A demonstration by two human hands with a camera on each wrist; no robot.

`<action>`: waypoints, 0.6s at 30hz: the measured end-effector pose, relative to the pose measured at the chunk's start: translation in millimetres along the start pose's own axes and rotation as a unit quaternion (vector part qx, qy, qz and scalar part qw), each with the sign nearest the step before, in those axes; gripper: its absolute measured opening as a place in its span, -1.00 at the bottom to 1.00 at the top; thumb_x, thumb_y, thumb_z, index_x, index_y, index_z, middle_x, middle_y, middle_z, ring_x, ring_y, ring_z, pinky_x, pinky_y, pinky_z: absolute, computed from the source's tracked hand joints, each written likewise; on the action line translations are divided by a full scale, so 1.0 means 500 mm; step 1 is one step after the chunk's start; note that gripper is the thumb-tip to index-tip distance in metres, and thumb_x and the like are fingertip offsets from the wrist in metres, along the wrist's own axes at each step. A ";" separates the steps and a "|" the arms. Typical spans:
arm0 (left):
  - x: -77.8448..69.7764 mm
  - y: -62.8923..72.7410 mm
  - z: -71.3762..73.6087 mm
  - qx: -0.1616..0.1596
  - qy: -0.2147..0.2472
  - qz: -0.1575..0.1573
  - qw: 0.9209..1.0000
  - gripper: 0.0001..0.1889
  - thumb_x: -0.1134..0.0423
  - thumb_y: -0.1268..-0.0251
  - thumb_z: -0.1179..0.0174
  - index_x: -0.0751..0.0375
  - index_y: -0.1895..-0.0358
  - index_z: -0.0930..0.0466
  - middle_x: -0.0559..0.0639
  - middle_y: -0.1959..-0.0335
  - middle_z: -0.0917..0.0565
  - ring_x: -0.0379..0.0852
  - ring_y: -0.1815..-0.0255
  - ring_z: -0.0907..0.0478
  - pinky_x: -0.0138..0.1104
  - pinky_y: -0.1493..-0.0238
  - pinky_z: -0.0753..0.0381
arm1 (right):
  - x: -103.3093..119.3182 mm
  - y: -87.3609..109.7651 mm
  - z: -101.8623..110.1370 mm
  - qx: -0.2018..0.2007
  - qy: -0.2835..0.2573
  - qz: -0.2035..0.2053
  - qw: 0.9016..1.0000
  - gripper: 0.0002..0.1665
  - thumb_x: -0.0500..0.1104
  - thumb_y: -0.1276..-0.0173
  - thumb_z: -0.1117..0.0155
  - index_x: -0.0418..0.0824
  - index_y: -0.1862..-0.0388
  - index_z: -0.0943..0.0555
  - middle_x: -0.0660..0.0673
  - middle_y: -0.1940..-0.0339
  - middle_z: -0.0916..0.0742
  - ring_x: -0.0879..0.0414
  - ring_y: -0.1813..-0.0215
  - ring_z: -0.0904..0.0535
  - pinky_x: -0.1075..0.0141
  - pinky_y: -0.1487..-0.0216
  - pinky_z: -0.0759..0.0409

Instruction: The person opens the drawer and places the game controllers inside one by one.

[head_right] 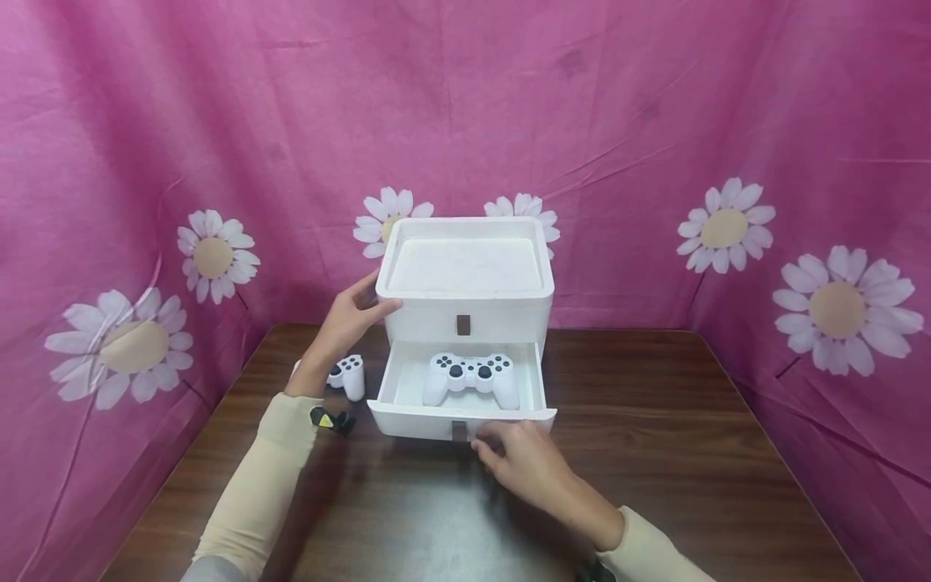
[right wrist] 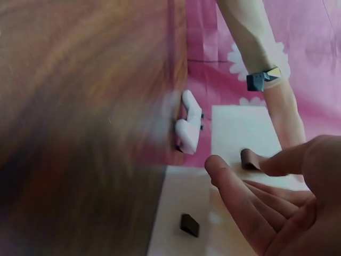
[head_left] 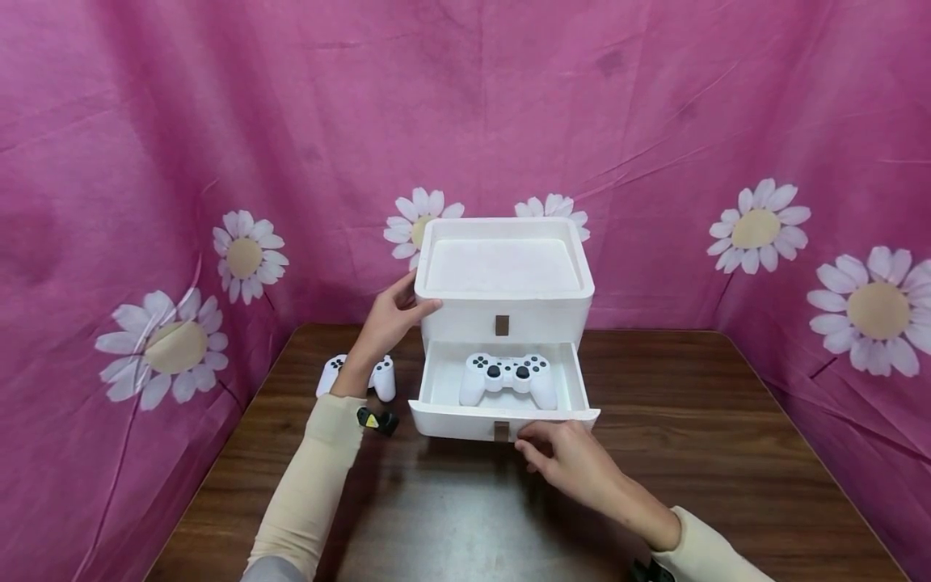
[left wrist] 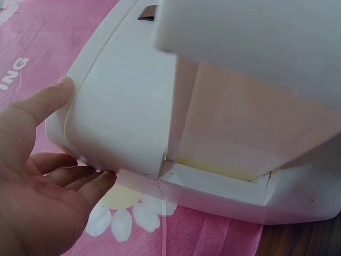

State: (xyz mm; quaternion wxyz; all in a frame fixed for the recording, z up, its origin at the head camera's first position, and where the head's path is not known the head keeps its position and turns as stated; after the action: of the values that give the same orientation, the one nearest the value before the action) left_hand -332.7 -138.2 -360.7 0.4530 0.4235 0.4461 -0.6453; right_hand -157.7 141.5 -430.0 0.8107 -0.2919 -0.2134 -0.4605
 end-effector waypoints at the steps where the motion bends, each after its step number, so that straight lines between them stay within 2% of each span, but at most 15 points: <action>1: 0.000 0.001 0.000 0.000 0.002 0.001 1.000 -0.13 0.09 -0.41 -0.47 -0.09 -0.70 -0.22 0.00 -0.68 -0.34 0.10 -0.62 -0.39 0.13 -0.37 -0.63 | -0.002 0.002 -0.005 0.002 -0.022 -0.014 1.000 -0.93 -0.23 -0.51 -0.40 -0.13 0.16 -0.80 0.01 0.39 -0.85 0.35 0.51 -0.71 0.46 0.46 -0.65; 5: -0.003 0.002 -0.002 0.000 0.002 -0.002 1.000 -0.13 0.08 -0.40 -0.47 -0.09 -0.70 -0.23 0.01 -0.68 -0.34 0.12 -0.62 -0.38 0.13 -0.37 -0.63 | -0.010 0.004 -0.023 0.009 -0.115 -0.074 0.991 -0.86 -0.21 -0.54 -0.38 -0.27 0.09 -0.78 -0.22 0.27 -0.86 0.16 0.47 -0.79 0.32 0.51 -0.73; 9: -0.003 0.001 -0.001 -0.003 -0.005 -0.004 1.000 -0.14 0.07 -0.40 -0.47 -0.09 -0.70 -0.24 0.02 -0.67 -0.35 0.12 -0.62 -0.38 0.12 -0.37 -0.63 | -0.015 0.005 -0.039 0.020 -0.207 -0.125 0.970 -0.71 -0.23 -0.55 -0.35 -0.47 -0.03 -0.72 -0.37 0.15 -0.85 0.12 0.41 -0.82 0.19 0.46 -0.79; 13: -0.001 0.001 0.001 -0.006 -0.012 -0.005 1.000 -0.14 0.05 -0.39 -0.47 -0.06 -0.69 -0.27 0.03 -0.66 -0.37 0.14 -0.62 -0.39 0.11 -0.37 -0.64 | -0.015 0.007 -0.051 0.029 -0.290 -0.137 0.947 -0.63 -0.29 -0.57 -0.28 -0.63 -0.12 -0.61 -0.52 0.05 -0.81 0.03 0.36 -0.85 0.18 0.42 -0.81; 18: 0.001 0.001 0.001 -0.008 -0.015 -0.008 1.000 -0.14 0.04 -0.39 -0.47 -0.03 -0.69 -0.27 0.06 -0.65 -0.38 0.15 -0.61 -0.40 0.11 -0.37 -0.64 | -0.016 0.007 -0.068 0.036 -0.361 -0.140 0.921 -0.58 -0.28 -0.60 -0.25 -0.69 -0.13 -0.52 -0.58 0.06 -0.79 0.02 0.35 -0.85 0.15 0.41 -0.82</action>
State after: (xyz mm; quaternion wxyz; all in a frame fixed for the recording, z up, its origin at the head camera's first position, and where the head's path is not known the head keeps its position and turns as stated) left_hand -332.3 -138.9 -361.0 0.4575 0.4066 0.4477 -0.6518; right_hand -156.1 125.2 -461.1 0.6156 -0.3760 -0.5468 -0.4250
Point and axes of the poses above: each hand's wrist, its own y-axis away from the middle knuckle, its own z-axis out of the back of the hand, x = y × z, the point moved 4 cm from there along -y, towards the middle knuckle
